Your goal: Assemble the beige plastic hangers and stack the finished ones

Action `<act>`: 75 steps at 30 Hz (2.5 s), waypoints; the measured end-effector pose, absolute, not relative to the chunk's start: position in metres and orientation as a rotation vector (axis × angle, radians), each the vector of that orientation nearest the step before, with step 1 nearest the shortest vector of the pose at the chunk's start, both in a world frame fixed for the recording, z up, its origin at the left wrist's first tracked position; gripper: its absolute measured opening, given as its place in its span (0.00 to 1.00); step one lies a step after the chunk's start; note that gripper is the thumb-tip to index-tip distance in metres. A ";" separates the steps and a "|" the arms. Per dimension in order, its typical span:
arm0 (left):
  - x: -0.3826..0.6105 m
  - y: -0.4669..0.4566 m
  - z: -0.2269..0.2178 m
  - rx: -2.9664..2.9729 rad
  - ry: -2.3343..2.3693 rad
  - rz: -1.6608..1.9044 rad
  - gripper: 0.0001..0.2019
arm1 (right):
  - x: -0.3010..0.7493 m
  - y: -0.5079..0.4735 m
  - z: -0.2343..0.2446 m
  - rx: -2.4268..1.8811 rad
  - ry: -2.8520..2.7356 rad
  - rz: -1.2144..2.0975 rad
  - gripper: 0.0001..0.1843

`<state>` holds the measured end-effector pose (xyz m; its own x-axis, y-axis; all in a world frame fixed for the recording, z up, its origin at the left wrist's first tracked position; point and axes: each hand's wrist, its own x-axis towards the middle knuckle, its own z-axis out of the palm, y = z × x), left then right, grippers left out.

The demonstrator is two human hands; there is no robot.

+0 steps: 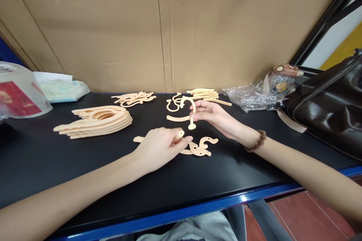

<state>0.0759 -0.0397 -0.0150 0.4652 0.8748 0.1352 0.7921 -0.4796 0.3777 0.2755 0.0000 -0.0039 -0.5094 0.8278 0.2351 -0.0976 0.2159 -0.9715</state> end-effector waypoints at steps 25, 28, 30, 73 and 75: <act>0.074 -0.044 -0.017 2.567 1.256 0.547 0.19 | 0.269 -0.008 -0.010 -0.607 -1.712 1.639 0.05; 0.074 -0.044 -0.018 2.594 1.256 0.541 0.19 | 0.268 -0.009 -0.008 -0.636 -1.688 1.659 0.06; 0.074 -0.044 -0.019 2.605 1.265 0.543 0.19 | 0.268 -0.009 -0.008 -0.663 -1.664 1.674 0.07; 0.083 -0.045 -0.016 2.668 1.766 0.207 0.28 | 0.252 -0.026 -0.011 -0.836 -1.747 1.236 0.17; 0.084 -0.045 -0.017 2.678 1.769 0.206 0.28 | 0.252 -0.025 -0.011 -0.836 -1.745 1.238 0.17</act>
<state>0.0836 -0.0446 -0.0167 0.3875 0.9100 0.1473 0.9195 -0.3929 0.0082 0.2523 -0.0254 -0.0113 -0.4434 0.8630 0.2420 0.0569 0.2966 -0.9533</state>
